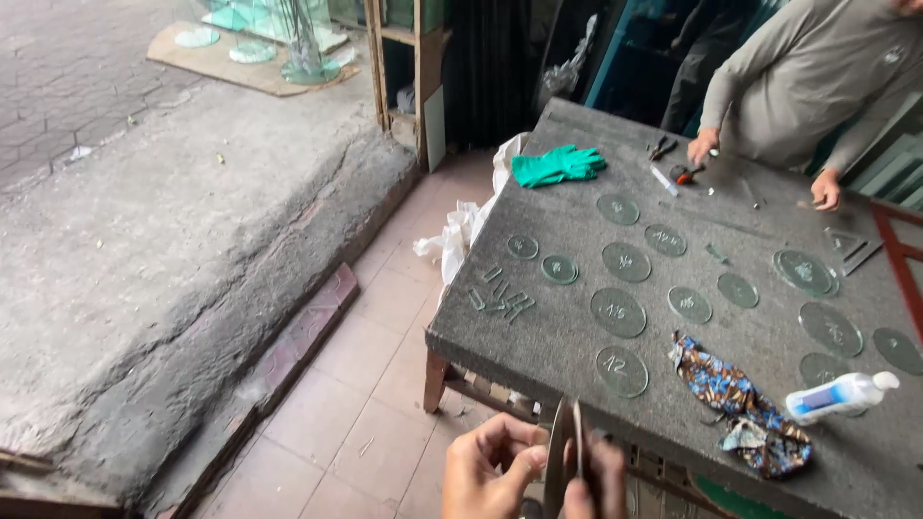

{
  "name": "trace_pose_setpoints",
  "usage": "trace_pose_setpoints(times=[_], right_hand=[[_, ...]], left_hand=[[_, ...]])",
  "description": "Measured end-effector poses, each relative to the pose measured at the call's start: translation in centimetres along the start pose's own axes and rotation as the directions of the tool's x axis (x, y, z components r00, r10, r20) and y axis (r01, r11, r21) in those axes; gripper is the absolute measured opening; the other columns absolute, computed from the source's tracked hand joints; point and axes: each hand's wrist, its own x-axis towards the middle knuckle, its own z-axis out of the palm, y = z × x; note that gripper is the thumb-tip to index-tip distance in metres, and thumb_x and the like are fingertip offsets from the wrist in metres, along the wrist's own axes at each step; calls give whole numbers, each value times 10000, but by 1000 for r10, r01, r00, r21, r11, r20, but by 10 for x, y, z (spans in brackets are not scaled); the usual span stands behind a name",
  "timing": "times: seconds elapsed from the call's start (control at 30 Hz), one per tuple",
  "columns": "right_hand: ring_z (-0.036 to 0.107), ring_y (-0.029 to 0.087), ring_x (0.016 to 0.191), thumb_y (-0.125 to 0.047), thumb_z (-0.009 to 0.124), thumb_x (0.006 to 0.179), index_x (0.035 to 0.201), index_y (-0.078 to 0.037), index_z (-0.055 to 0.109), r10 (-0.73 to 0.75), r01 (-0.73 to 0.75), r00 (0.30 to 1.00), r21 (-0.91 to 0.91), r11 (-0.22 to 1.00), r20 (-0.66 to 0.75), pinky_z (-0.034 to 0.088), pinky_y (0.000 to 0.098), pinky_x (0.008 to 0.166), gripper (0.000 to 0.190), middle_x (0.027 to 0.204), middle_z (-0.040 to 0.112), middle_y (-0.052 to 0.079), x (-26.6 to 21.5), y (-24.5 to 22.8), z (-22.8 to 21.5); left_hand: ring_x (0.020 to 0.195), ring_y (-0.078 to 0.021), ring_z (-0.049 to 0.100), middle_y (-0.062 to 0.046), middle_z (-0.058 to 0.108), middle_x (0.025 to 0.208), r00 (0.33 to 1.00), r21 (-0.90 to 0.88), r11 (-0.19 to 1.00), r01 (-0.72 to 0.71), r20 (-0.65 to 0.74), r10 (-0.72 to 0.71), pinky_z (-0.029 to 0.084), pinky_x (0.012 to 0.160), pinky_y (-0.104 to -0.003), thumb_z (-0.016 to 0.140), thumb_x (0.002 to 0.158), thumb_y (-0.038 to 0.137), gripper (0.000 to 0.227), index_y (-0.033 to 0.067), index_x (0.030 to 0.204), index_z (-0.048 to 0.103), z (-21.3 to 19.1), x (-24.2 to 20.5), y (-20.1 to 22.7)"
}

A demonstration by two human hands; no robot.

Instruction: Cleaning circular glass pieces with a cloth and organizing them on a marked workbench.

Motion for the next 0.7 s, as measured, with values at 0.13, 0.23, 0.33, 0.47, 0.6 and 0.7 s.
trace_pose_setpoints(times=[0.13,0.23,0.33,0.47,0.6,0.7], right_hand=[[726,357,1092,-448,459,962,1532,-145,639,373,-378,924,327,866,82,467,406,856,671,1244,799,267,56,-52,9],[567,260,1494,-451,311,1053,1656,-94,590,519,-547,824,561,621,229,379,375,1095,755,1750,638,100,27,-100,18],[496,305,1430,-543,289,962,1674,12,530,625,-642,711,660,390,322,326,380,1182,935,1575,572,216,19,-24,14],[616,217,724,-674,633,950,1626,-246,668,256,-572,811,621,536,526,501,319,576,801,993,712,191,46,-57,-2],[509,362,1610,-422,308,991,1669,11,528,623,-665,709,606,436,330,331,492,1300,834,1767,579,221,38,-83,11],[545,318,1363,-534,472,905,1685,-85,553,459,-657,754,569,495,470,401,453,1056,904,1566,628,200,64,-17,-8]], left_hand=[[573,-43,650,-55,850,679,988,20,991,130,81,-131,476,562,-208,921,786,100,134,59,911,944,7,-1,-22],[643,-54,710,-32,868,741,993,-42,998,-47,103,51,573,631,-224,912,855,23,70,26,922,928,2,14,-27],[596,-82,736,-60,898,721,999,7,1000,31,12,-31,581,529,-250,920,802,-5,78,23,867,953,-1,12,-14],[519,5,514,50,796,589,999,171,985,-31,-6,32,391,518,-205,955,771,62,87,124,822,988,9,7,-32],[653,-41,785,-7,928,760,988,98,984,-152,-22,155,626,619,-222,962,787,51,54,75,831,941,6,18,-25],[595,-13,752,17,925,716,986,150,976,-155,-41,163,608,564,-215,967,766,48,75,107,788,926,16,17,-41]])
